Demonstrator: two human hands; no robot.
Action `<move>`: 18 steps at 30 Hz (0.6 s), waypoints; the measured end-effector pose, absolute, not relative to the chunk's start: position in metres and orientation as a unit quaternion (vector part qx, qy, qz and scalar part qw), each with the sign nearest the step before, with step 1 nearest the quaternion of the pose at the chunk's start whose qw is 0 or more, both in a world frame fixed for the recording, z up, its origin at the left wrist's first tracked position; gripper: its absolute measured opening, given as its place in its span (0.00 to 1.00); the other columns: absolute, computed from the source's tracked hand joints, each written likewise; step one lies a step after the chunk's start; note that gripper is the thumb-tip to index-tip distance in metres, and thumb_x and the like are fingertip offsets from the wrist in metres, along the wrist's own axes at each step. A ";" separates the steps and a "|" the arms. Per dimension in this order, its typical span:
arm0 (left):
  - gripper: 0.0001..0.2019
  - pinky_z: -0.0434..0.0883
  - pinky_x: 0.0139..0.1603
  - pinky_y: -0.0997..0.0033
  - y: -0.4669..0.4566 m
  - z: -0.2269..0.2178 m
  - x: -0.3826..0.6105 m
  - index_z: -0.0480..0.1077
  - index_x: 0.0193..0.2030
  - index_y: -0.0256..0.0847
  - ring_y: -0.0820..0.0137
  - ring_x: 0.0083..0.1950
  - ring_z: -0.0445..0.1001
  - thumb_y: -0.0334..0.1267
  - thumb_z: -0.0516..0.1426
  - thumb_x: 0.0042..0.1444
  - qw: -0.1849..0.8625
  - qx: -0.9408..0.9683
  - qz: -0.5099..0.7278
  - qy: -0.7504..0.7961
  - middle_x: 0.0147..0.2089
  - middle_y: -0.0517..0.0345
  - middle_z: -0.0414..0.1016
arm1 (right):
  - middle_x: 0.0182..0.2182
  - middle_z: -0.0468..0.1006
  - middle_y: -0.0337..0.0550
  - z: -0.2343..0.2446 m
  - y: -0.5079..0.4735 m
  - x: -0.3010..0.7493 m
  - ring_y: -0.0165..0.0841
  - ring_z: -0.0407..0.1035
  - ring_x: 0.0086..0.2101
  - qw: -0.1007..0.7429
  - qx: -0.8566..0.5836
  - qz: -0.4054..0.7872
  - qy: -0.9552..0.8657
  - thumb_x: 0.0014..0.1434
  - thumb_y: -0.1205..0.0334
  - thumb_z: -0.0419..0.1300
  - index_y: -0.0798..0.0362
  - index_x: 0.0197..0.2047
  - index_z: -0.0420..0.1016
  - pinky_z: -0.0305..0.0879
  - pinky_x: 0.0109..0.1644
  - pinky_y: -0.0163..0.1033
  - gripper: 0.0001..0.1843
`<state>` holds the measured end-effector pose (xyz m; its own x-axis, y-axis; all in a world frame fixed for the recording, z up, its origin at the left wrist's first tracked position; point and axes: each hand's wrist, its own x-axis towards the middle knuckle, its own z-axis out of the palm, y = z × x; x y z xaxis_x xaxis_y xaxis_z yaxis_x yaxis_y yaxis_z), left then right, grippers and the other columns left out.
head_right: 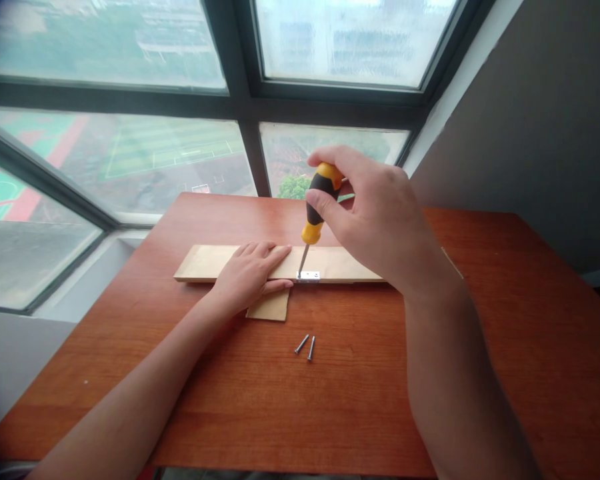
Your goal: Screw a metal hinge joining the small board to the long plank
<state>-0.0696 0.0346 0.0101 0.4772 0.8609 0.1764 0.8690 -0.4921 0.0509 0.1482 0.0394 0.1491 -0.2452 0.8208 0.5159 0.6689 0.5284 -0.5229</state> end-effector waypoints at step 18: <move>0.34 0.61 0.56 0.58 0.035 0.010 -0.069 0.61 0.62 0.44 0.56 0.54 0.66 0.65 0.48 0.58 0.027 -0.860 -0.088 -0.503 0.53 0.47 0.69 | 0.36 0.79 0.40 0.149 0.038 0.142 0.35 0.74 0.30 0.368 -0.454 -0.012 -0.811 0.57 0.59 0.63 0.49 0.50 0.74 0.71 0.37 0.43 0.16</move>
<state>-0.0694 0.0347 0.0097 0.4794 0.8592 0.1789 0.8688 -0.4934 0.0416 0.1416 0.0380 0.1486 -0.3163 0.7283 0.6080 0.7463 0.5866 -0.3145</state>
